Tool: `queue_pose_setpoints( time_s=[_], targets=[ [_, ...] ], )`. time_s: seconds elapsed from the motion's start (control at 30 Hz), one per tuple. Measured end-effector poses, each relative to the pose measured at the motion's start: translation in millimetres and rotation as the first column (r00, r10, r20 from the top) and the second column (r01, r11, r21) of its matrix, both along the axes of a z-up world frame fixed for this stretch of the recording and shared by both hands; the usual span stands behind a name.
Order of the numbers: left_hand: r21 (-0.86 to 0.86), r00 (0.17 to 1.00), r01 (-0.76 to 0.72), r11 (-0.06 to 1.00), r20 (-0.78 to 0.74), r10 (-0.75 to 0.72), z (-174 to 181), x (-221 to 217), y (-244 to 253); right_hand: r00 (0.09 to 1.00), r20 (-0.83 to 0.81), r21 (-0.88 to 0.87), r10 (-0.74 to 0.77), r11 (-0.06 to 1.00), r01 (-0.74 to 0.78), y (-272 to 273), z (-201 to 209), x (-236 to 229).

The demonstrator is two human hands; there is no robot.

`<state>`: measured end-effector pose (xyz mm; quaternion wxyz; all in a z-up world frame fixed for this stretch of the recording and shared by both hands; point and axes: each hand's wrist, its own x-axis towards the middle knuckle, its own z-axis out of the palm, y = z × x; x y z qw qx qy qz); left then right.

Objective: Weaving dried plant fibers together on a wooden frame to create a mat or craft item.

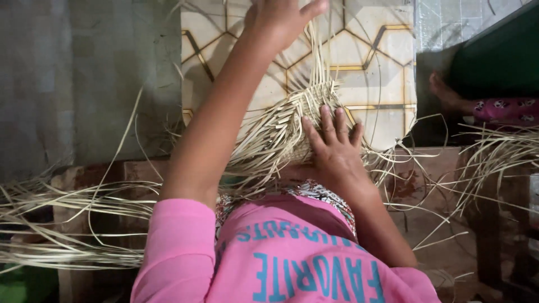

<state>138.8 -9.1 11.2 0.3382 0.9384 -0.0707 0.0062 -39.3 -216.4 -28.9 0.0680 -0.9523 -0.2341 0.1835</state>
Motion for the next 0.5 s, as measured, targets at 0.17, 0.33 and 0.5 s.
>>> queue_pose_setpoints(
  time_s=[0.17,0.33,0.5],
  targets=[
    [0.226,0.878,0.057,0.972,0.452,-0.156,-60.0,-58.3,-8.8,0.987,-0.134,0.138,-0.085,0.985,0.104,-12.2,33.5,4.4],
    [0.277,0.864,0.331,0.902,0.295,-0.408,-54.4,-116.1,-46.9,0.971,0.031,0.591,-0.238,0.788,0.174,-32.0,25.4,24.1],
    [0.407,0.932,0.358,0.840,-0.208,-0.296,-32.7,-124.2,-40.8,0.768,0.613,0.271,-0.186,0.962,0.017,-117.8,-51.4,84.8]
  ],
)
